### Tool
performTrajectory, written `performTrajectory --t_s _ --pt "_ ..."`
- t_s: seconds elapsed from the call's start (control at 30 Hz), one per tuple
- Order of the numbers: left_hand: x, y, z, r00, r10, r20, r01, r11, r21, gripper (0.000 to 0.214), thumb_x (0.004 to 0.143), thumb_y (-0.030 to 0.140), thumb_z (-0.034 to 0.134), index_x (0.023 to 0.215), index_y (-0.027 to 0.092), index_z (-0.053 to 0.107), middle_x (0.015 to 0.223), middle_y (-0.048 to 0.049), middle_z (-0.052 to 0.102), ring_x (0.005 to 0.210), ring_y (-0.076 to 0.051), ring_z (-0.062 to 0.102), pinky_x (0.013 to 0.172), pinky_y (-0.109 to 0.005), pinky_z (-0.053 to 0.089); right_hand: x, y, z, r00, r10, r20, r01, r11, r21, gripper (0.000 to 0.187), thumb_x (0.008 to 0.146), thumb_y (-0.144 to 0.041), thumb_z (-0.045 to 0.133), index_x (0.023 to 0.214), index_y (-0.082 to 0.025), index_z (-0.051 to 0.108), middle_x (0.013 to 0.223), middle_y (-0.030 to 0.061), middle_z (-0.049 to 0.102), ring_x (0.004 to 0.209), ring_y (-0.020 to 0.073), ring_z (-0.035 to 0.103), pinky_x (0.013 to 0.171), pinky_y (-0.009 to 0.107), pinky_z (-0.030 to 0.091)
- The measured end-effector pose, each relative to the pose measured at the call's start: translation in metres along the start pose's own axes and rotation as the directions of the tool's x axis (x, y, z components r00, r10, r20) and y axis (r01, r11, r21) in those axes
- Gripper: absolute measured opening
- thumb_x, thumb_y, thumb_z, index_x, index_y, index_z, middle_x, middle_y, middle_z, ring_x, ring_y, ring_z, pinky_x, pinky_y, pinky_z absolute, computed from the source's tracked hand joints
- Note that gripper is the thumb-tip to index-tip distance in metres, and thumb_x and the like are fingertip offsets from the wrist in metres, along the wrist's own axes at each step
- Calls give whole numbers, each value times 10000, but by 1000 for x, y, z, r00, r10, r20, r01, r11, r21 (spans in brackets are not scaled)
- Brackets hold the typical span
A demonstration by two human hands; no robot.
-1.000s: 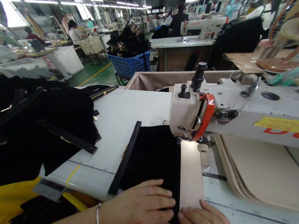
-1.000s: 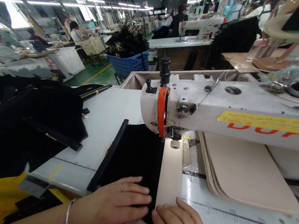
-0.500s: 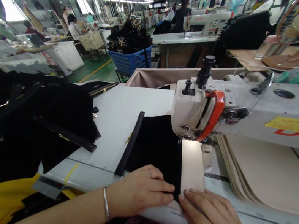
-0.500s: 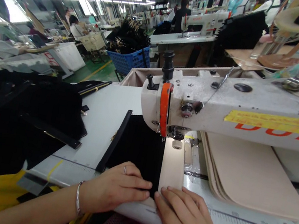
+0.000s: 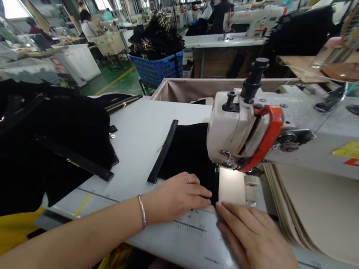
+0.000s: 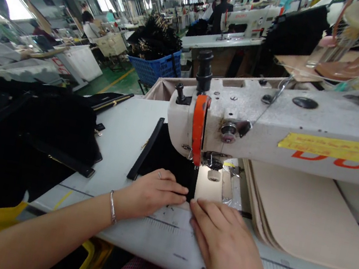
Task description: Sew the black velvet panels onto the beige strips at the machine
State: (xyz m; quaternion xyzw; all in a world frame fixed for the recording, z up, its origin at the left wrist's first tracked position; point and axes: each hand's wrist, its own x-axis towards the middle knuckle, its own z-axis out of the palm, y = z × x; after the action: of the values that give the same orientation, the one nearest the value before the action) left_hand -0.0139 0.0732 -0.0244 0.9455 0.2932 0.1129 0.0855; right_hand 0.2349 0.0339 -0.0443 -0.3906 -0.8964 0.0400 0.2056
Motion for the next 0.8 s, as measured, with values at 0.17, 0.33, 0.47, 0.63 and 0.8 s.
performTrajectory --t_s 0.17,0.33,0.47,0.63,0.8 --pt "12 -18 -1 1000 11 -2 -11 1000 26 293 935 113 443 1148 196 627 1278 -21 609 1110 -174 533 977 -355 411 13 9 2 1000 23 -3 -23 1000 -18 336 940 -283 484 1257 -200 558 1132 65 615 1007 207 559 906 413 450" --pt "25 -36 0 1000 -9 -10 9 1000 25 305 920 104 445 1141 190 637 1257 -29 626 1130 -183 552 1001 -378 410 26 18 6 1000 21 -12 -22 998 -53 341 931 -298 491 1249 -200 569 1163 73 607 1053 221 544 916 408 448" --pt "36 -51 2 998 -10 -69 12 1000 20 318 903 71 439 1125 177 641 1219 -24 649 1141 -161 558 1009 -363 415 37 25 11 999 46 13 -45 995 -89 361 942 -321 469 1268 -191 554 1199 81 597 1046 233 546 908 423 446" --pt "46 -61 3 992 -78 -101 81 996 29 317 899 74 436 1073 195 673 1163 -19 670 1087 -160 581 995 -358 424 46 30 17 998 65 20 -62 989 -134 404 940 -307 459 1319 -179 511 1266 106 571 1072 257 555 868 432 456" --pt "48 -63 5 985 -115 -126 117 993 14 356 876 45 433 1079 204 680 1135 -29 678 1053 -170 588 979 -374 433 47 31 21 996 90 -2 -90 986 -144 407 939 -307 455 1324 -183 502 1280 96 570 1094 267 547 891 458 428"
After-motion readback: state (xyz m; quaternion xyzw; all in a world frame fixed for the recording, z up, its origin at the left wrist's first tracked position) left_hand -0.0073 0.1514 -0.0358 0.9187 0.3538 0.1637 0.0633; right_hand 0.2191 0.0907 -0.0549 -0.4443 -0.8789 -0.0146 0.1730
